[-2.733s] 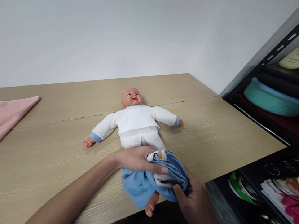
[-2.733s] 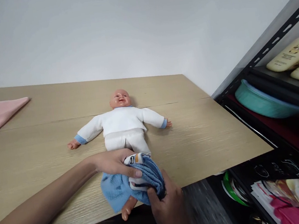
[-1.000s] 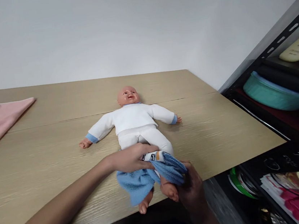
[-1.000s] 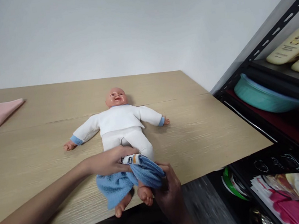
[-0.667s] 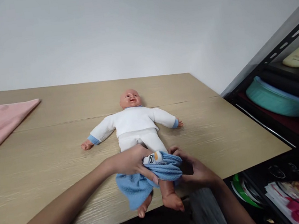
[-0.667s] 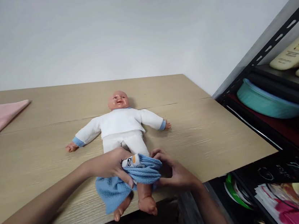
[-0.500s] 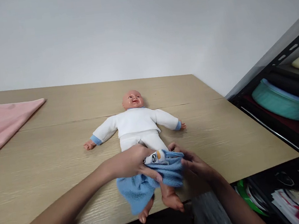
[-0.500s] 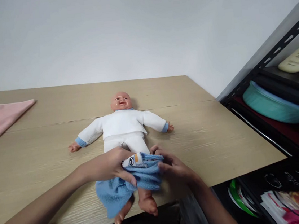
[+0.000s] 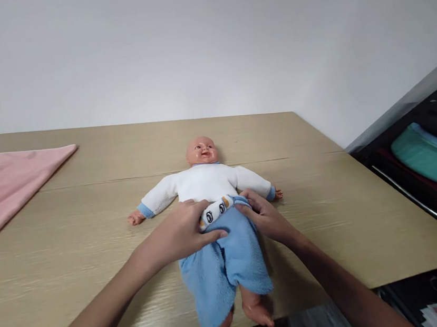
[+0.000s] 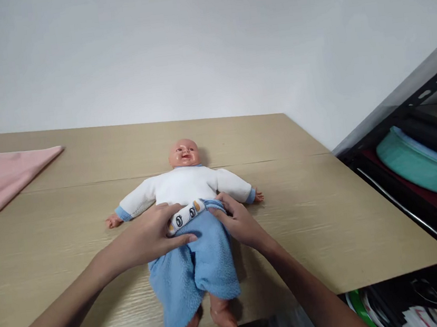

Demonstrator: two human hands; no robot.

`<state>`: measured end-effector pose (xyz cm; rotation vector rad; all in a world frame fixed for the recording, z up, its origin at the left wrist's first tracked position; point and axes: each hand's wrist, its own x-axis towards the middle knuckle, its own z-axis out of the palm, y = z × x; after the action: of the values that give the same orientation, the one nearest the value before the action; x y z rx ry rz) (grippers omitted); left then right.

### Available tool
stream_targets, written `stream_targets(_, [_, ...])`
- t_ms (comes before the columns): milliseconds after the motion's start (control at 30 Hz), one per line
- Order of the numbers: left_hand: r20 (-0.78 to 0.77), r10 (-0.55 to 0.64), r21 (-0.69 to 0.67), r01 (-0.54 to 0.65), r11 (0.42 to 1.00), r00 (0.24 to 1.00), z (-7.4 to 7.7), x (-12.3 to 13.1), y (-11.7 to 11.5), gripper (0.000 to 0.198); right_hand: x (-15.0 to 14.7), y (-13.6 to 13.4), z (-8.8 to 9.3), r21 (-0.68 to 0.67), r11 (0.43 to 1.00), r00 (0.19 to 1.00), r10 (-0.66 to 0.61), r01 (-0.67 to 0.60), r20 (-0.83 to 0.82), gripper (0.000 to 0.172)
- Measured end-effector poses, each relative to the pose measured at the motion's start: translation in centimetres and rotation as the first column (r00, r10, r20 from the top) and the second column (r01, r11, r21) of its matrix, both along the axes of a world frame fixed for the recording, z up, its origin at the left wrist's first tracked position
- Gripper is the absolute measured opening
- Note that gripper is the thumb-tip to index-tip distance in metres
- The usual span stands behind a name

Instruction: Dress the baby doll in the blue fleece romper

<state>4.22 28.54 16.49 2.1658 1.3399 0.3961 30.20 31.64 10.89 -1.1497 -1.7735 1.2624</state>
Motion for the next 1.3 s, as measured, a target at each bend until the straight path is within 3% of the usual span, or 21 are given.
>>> stream_targets(67, [0.041, 0.029, -0.027, -0.027, 0.999, 0.999, -0.2, -0.9, -0.7, 0.056, -0.3, 0.4, -0.2, 0.006, 0.999, 0.998, 0.044, -0.044, 0.035, 0.026])
stream_targets(200, [0.226, 0.172, -0.082, -0.157, 0.984, 0.959, -2.0, -2.8, -2.9, 0.045, -0.1, 0.5, 0.4, 0.230, 0.968, 0.979, 0.053, -0.099, 0.198, 0.023])
stream_targets(300, [0.344, 0.287, -0.137, -0.255, 0.957, 0.894, -3.7, -3.5, -4.9, 0.035, 0.1, 0.7, 0.7, 0.344, 0.931, 0.977, 0.048, -0.119, 0.209, 0.017])
stream_targets(400, [0.378, 0.343, -0.148, -0.309, 0.939, 0.860, -4.5, -3.4, -6.3, 0.029, -0.1, 0.9, 0.7, 0.388, 0.906, 0.968, 0.076, -0.167, 0.241, 0.017])
stream_targets(567, [0.387, 0.362, -0.001, -0.392, 0.920, 0.848, -4.5, -2.7, -5.0, 0.026, -1.1, 1.2, 0.4, 0.431, 0.894, 0.978, 0.029, -0.118, 0.207, 0.011])
stream_targets(733, [0.253, 0.501, 0.011, -0.520, 0.854, 0.828, -5.2, -2.4, 0.2, 0.030, -2.4, 3.1, -0.3, 0.305, 0.948, 0.946, -0.177, 0.090, 0.272, 0.024])
stream_targets(900, [0.338, 0.374, -0.049, -0.381, 0.923, 0.864, -5.1, -2.8, 4.2, 0.042, -3.2, 6.2, -1.5, 0.185, 0.980, 0.978, -0.106, 0.072, 0.179, 0.033])
stream_targets(1067, [0.392, 0.331, -0.167, -0.288, 0.943, 0.858, -6.4, -5.5, 2.5, 0.048, -0.7, 5.4, -2.8, 0.146, 0.989, 0.991, -0.008, -0.012, 0.135, 0.037])
stream_targets(1133, [0.451, 0.343, -0.266, -0.243, 0.933, 0.824, -7.1, -6.6, 0.9, 0.043, 0.7, 3.9, -3.9, 0.046, 0.999, 1.000, -0.002, 0.001, 0.017, 0.036])
stream_targets(1233, [0.575, 0.426, -0.392, -0.222, 0.893, 0.698, -7.9, -6.8, -1.1, 0.034, 1.7, 1.8, -5.5, -0.283, 0.957, 0.935, -0.157, 0.064, -0.319, 0.039])
stream_targets(1300, [0.677, 0.516, -0.485, -0.208, 0.849, 0.525, -8.5, -6.0, -1.9, 0.031, 1.5, 0.8, -6.2, -0.428, 0.901, 0.854, -0.279, 0.074, -0.440, 0.044])
